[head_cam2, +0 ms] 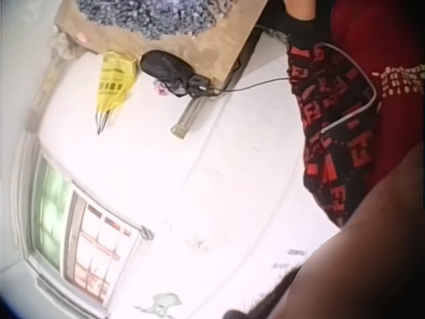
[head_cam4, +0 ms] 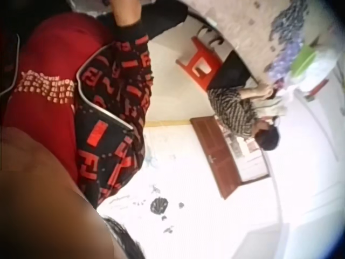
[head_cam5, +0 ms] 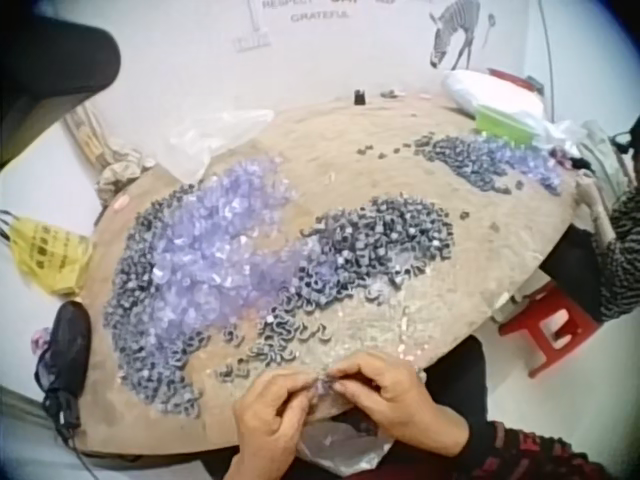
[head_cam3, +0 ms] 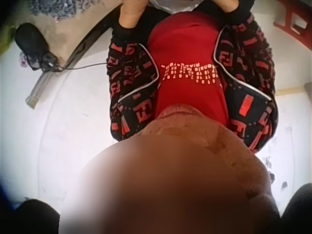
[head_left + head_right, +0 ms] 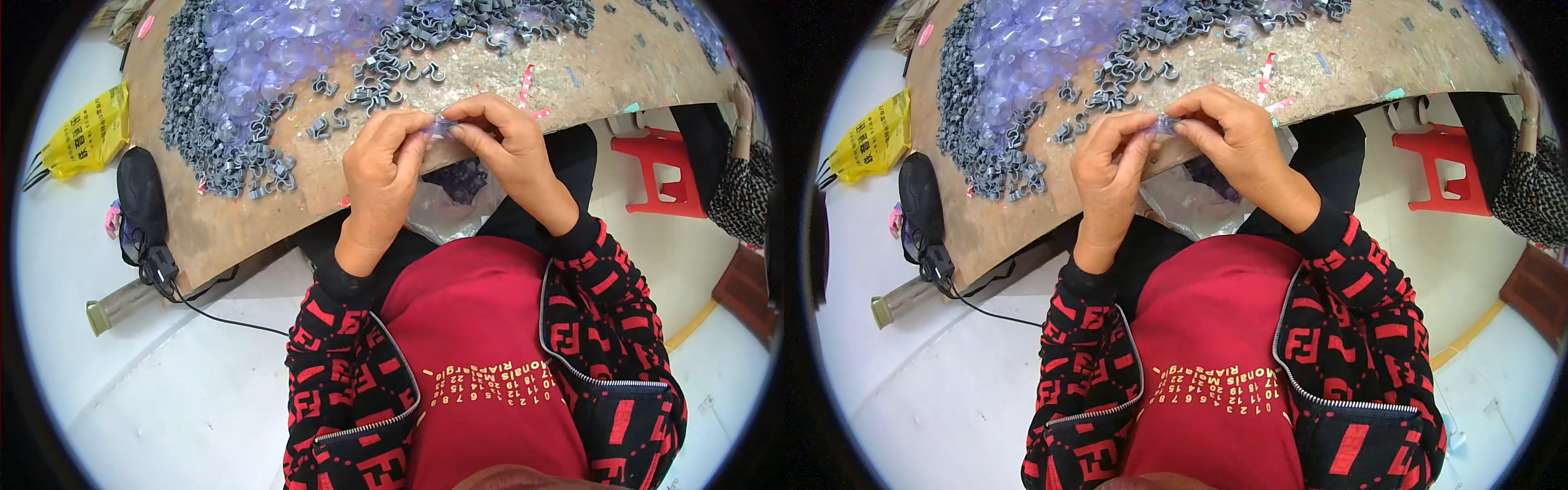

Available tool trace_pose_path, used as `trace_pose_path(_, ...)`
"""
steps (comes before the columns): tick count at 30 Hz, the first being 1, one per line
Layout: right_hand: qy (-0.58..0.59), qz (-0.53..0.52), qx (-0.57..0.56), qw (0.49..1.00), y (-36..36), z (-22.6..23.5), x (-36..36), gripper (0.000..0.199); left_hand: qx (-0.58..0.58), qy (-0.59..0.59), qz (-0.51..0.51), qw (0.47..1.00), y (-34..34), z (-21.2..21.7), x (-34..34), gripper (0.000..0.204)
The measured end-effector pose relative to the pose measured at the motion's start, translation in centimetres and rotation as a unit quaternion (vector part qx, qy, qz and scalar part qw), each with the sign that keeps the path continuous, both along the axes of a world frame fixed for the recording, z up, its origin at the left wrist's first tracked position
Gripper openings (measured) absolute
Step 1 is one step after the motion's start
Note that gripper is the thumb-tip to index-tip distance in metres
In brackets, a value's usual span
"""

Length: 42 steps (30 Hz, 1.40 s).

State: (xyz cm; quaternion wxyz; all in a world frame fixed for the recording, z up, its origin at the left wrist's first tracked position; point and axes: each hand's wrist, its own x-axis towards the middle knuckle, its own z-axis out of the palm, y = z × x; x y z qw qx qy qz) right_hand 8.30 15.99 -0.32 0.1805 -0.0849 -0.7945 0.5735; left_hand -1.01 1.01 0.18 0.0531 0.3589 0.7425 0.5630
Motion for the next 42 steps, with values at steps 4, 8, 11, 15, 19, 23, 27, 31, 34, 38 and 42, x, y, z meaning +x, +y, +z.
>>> trace_pose_path(4,-0.04,0.039,-0.164,0.985,0.7,-0.1,0.3,0.015,0.021,0.085,-0.017,0.996,0.2,0.5,-0.1,0.02)
trace_pose_path(8,-0.088,0.108,-0.322,0.937,1.9,1.3,0.0,0.015,0.044,0.212,-0.04,0.976,0.1,0.5,-0.6,0.025)
trace_pose_path(11,-0.126,0.177,-0.413,0.885,3.3,1.0,-0.1,0.015,0.062,0.278,-0.082,0.955,-0.1,0.8,-0.9,0.031)
trace_pose_path(15,-0.158,0.261,-0.59,0.747,3.2,-0.3,0.2,0.016,0.077,0.314,-0.128,0.937,-0.4,1.2,-1.3,0.034)
trace_pose_path(19,-0.093,0.189,-0.567,0.796,2.6,0.3,0.5,0.018,0.052,0.205,-0.11,0.971,-0.4,1.5,-0.7,0.032)
trace_pose_path(23,-0.069,0.147,-0.469,0.868,2.1,1.2,0.4,0.017,0.121,-0.138,-0.034,0.982,-1.0,2.2,2.3,0.036)
trace_pose_path(27,-0.066,0.146,-0.406,0.9,1.9,1.6,0.6,0.017,0.087,-0.239,-0.055,0.966,-0.2,2.9,2.7,0.036)
trace_pose_path(31,-0.027,0.06,-0.314,0.947,0.6,2.0,0.7,0.023,0.13,-0.306,-0.027,0.943,-0.3,2.9,2.9,0.031)
trace_pose_path(34,0.03,0.033,-0.01,0.999,0.1,2.8,1.8,0.027,0.173,-0.318,-0.01,0.932,-0.4,2.8,2.9,0.031)
trace_pose_path(38,0.094,0.0,0.115,0.989,-0.6,3.1,2.0,0.026,0.155,-0.304,-0.014,0.94,-0.4,3.0,3.3,0.03)
trace_pose_path(42,0.14,-0.026,0.244,0.959,-0.6,2.5,2.0,0.031,0.112,-0.175,0.021,0.978,-0.1,2.6,3.4,0.025)
